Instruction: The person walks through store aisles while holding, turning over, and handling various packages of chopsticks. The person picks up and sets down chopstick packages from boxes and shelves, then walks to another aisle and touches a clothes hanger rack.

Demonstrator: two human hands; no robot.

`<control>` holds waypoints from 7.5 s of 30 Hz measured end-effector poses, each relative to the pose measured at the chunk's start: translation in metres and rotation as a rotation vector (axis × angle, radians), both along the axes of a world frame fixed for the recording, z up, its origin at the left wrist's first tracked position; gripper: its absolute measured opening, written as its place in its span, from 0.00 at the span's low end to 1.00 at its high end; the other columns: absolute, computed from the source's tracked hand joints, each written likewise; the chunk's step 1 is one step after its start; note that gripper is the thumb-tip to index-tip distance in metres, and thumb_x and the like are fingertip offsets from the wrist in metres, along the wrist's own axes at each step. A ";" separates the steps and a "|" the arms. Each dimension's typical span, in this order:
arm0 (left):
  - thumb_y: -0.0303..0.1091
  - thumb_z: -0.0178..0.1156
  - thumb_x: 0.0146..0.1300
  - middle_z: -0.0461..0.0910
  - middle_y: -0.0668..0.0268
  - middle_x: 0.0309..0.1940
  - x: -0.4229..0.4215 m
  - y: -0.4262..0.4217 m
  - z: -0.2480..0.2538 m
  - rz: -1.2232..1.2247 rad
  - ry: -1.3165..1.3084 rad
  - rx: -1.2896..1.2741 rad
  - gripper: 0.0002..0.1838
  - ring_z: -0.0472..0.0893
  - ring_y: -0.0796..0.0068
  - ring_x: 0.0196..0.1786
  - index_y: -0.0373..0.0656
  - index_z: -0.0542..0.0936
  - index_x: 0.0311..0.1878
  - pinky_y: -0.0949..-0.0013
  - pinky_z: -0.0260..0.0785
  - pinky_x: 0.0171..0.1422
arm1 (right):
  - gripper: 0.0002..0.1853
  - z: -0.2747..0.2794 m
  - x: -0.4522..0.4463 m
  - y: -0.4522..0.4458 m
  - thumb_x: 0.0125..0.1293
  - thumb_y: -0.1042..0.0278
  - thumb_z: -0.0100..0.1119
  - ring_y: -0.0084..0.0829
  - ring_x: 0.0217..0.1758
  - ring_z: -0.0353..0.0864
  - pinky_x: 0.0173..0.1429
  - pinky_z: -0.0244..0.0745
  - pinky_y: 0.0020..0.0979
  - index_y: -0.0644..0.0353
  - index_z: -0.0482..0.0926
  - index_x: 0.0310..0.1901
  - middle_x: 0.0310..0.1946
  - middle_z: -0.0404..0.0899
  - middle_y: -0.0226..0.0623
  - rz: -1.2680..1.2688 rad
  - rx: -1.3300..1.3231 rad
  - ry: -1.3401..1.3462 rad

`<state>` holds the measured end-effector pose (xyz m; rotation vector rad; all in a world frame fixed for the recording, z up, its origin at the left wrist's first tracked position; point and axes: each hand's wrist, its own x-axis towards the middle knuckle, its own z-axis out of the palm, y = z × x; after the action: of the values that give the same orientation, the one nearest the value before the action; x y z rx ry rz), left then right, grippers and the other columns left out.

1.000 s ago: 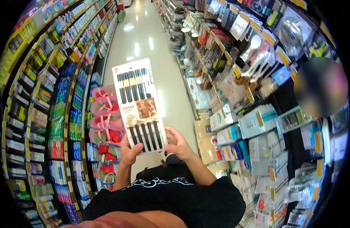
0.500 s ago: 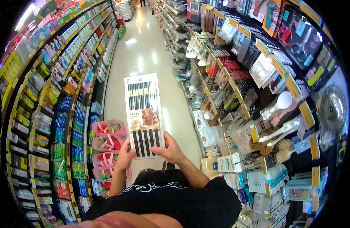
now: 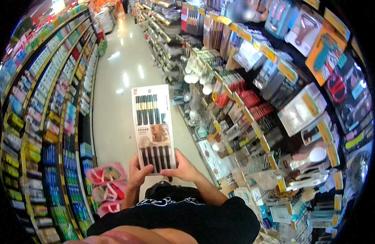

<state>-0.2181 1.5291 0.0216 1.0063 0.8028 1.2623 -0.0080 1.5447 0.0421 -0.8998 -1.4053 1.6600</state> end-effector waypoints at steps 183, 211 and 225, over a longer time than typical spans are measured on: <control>0.51 0.59 0.64 0.78 0.54 0.47 0.170 0.203 -0.126 -2.752 -0.239 2.487 0.24 0.78 0.53 0.55 0.42 0.77 0.54 0.50 0.74 0.52 | 0.34 -0.096 -0.223 0.106 0.65 0.49 0.61 0.51 0.59 0.76 0.62 0.71 0.40 0.67 0.68 0.64 0.57 0.76 0.55 -2.162 -0.825 -0.379; 0.56 0.56 0.65 0.79 0.53 0.50 0.292 -0.515 -0.051 -2.296 -0.244 2.812 0.28 0.80 0.53 0.54 0.43 0.75 0.58 0.49 0.71 0.55 | 0.25 -0.083 -0.126 -0.588 0.61 0.50 0.61 0.53 0.45 0.81 0.48 0.76 0.49 0.64 0.76 0.49 0.39 0.81 0.53 -2.232 -1.421 -0.663; 0.41 0.58 0.65 0.81 0.54 0.47 0.360 -0.806 -0.061 -2.530 -0.198 2.209 0.16 0.78 0.50 0.52 0.42 0.80 0.51 0.55 0.71 0.57 | 0.20 -0.077 -0.075 -0.869 0.62 0.59 0.56 0.54 0.48 0.80 0.53 0.74 0.48 0.65 0.77 0.50 0.41 0.81 0.54 -2.171 -1.289 -0.506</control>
<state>0.1415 0.7234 -0.0390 -1.9328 2.5126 0.8962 -0.0830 0.6756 -0.0348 -2.1964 0.9589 0.1793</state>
